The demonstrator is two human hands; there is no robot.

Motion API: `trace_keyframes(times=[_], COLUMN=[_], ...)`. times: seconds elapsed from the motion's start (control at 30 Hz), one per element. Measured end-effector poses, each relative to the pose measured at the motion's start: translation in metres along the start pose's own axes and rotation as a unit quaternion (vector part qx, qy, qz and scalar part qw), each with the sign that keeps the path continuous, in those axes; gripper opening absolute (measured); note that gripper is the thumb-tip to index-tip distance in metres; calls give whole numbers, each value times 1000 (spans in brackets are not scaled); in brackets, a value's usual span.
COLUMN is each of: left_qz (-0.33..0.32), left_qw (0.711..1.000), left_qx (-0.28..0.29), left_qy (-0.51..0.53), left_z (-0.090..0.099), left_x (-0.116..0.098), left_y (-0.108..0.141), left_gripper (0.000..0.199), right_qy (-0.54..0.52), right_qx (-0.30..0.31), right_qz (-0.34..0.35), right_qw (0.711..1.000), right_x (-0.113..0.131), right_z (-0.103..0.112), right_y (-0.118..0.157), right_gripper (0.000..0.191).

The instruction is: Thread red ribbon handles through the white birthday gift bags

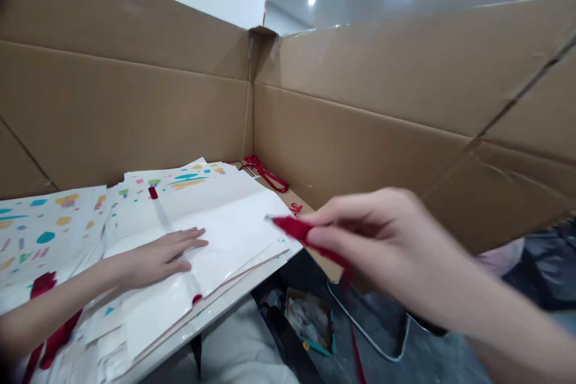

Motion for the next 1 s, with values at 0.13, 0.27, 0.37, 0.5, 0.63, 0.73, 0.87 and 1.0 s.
trace_keyframes(times=[0.13,0.27,0.37,0.5,0.63,0.73,0.87,1.0], left_qz=[14,-69,-81,-71,-71,-78,-83,-96], left_qw=[995,996,996,995,994,993,993,989], left_qx=[-91,-61,-24,-50,-59,-68,-83,-108], left_qy=[-27,7,36,53,63,49,25,13], left_z=[-6,-4,-7,-16,-21,-21,-23,-28], left_x=[6,4,2,6,7,6,5,7], left_y=[-29,-47,-49,-50,-52,-52,-54,-55], left_gripper=[57,50,52,50,48,49,48,44], right_qy=[-30,5,13,12,2,-7,-20,-24], right_qx=[206,220,215,217,218,215,217,211], right_qz=[-73,-121,-160,-202,-197,-179,-194,-208], right_qw=[975,968,963,955,956,960,957,955], right_x=[-34,-77,-90,-88,-85,-86,-88,-89], right_z=[-89,-157,-185,-206,-214,-215,-215,-217], right_y=[-2,9,13,8,3,3,7,10], right_gripper=[23,25,22,16,20,23,24,23])
Point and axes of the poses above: each hand's wrist, its own y-axis away from the middle knuckle, its own z-axis out of the back of the hand, x = y × z, the point moved 1 cm from there along -y, towards the middle knuckle, and after that the axes turned 10 degrees about -y, right-handed, at the moved point
